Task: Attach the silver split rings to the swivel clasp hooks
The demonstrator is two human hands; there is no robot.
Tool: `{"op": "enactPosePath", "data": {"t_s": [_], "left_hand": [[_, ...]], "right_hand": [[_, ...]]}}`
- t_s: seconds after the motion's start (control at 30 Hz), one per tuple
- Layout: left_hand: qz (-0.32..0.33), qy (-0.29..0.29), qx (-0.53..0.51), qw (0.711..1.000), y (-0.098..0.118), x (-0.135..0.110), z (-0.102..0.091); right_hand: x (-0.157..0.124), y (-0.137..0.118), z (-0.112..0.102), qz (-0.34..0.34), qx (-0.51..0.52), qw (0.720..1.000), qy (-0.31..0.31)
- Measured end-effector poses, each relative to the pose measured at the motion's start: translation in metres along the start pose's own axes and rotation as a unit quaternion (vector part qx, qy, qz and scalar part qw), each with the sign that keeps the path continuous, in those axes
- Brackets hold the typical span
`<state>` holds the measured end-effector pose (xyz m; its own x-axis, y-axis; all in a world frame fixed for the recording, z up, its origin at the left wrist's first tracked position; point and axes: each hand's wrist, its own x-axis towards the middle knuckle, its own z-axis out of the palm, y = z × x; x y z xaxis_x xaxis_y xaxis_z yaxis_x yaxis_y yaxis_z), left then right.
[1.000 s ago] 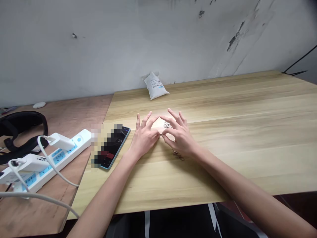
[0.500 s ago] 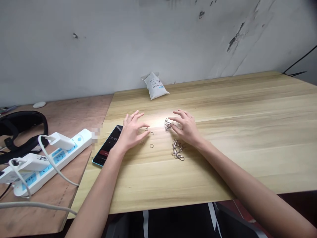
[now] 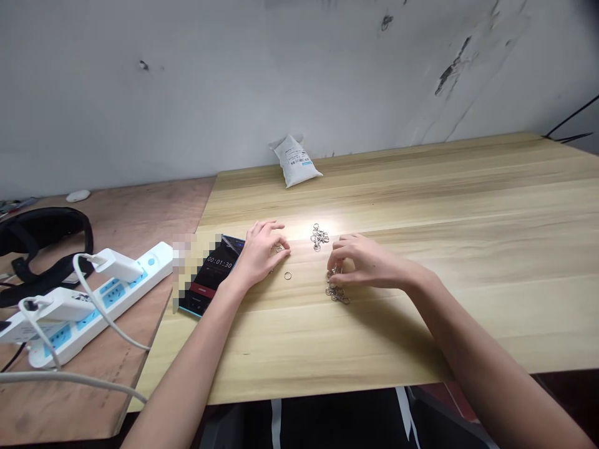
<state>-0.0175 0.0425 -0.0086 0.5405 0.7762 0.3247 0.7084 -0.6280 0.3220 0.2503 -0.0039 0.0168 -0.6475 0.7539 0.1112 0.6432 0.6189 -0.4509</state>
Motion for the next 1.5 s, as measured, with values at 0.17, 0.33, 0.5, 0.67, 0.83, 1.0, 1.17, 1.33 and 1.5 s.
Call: {"op": "enactPosePath", "data": {"t_s": [0.17, 0.33, 0.5, 0.67, 0.83, 1.0, 1.17, 1.33, 1.5], "left_hand": [[0.004, 0.018, -0.039, 0.999, 0.007, 0.002, 0.0], [0.02, 0.031, -0.04, 0.999, 0.011, 0.002, 0.002], [0.037, 0.027, -0.037, 0.998, 0.013, 0.002, 0.003], [0.007, 0.033, -0.095, 0.995, 0.019, 0.003, 0.002], [-0.012, 0.039, -0.144, 0.989, 0.02, 0.003, 0.003], [-0.029, 0.033, -0.172, 0.984, 0.017, 0.004, 0.005], [-0.027, 0.035, -0.152, 0.987, 0.02, 0.004, 0.003], [-0.012, 0.04, -0.127, 0.991, 0.024, 0.004, 0.0], [-0.001, 0.042, -0.085, 0.995, 0.022, 0.003, 0.0]], "right_hand": [[0.002, -0.006, 0.009, 0.03, -0.033, 0.999, -0.004], [0.004, -0.013, 0.015, 0.058, -0.057, 0.996, 0.018], [0.007, -0.016, 0.017, 0.066, -0.075, 0.995, 0.031], [0.009, -0.016, 0.022, 0.05, -0.086, 0.994, 0.048], [0.011, -0.015, 0.027, 0.042, -0.1, 0.992, 0.06], [0.014, -0.017, 0.031, 0.042, -0.162, 0.983, 0.077], [0.018, -0.018, 0.04, 0.031, -0.22, 0.969, 0.106], [0.02, -0.017, 0.04, 0.018, -0.182, 0.966, 0.185], [0.02, -0.007, 0.035, 0.03, -0.151, 0.957, 0.246]]}}
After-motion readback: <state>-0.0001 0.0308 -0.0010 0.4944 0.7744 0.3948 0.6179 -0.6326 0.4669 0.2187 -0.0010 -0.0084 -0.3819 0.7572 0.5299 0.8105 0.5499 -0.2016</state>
